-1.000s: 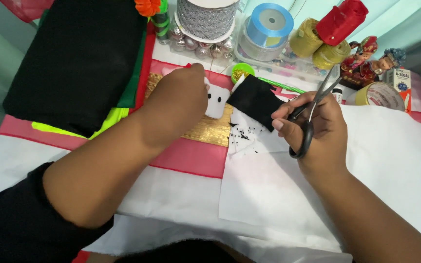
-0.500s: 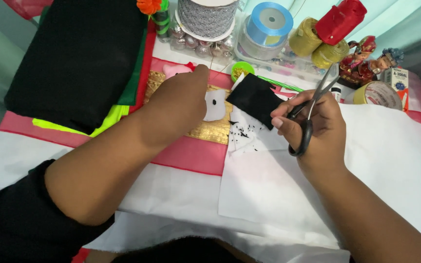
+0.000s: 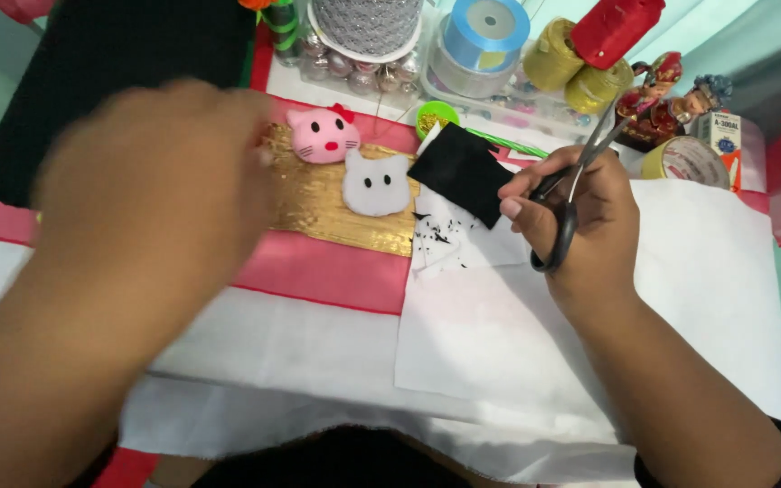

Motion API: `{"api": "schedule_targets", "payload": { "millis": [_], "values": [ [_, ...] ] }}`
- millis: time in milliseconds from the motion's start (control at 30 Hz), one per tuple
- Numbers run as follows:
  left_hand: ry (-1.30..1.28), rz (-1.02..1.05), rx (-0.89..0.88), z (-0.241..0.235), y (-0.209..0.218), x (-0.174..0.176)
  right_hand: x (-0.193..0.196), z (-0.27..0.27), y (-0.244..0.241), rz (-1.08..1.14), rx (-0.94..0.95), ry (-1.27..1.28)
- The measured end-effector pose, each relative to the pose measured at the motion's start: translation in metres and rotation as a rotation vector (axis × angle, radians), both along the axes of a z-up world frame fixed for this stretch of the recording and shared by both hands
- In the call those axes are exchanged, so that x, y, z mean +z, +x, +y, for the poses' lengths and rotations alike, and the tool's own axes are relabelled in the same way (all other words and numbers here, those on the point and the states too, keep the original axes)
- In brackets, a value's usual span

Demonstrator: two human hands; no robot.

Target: Cutting a small black felt shape with scissors and then organizing and stacking various colored felt sheets on a craft table.

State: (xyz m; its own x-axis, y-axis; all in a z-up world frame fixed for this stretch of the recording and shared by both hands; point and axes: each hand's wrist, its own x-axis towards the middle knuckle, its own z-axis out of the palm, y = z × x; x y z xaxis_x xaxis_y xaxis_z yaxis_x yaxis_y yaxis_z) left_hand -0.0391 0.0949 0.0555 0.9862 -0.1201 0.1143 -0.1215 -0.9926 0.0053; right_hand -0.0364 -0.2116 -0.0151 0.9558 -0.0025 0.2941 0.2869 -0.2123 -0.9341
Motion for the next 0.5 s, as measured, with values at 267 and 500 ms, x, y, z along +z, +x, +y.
{"api": "schedule_targets", "payload": {
  "millis": [267, 500],
  "values": [
    [0.221, -0.287, 0.009, 0.057, -0.027, -0.082, -0.006, 0.001, 0.001, -0.022, 0.086, 0.032],
    [0.168, -0.420, -0.159, 0.120, -0.016, -0.106, -0.004, -0.004, 0.003, -0.042, 0.078, -0.020]
  ]
}}
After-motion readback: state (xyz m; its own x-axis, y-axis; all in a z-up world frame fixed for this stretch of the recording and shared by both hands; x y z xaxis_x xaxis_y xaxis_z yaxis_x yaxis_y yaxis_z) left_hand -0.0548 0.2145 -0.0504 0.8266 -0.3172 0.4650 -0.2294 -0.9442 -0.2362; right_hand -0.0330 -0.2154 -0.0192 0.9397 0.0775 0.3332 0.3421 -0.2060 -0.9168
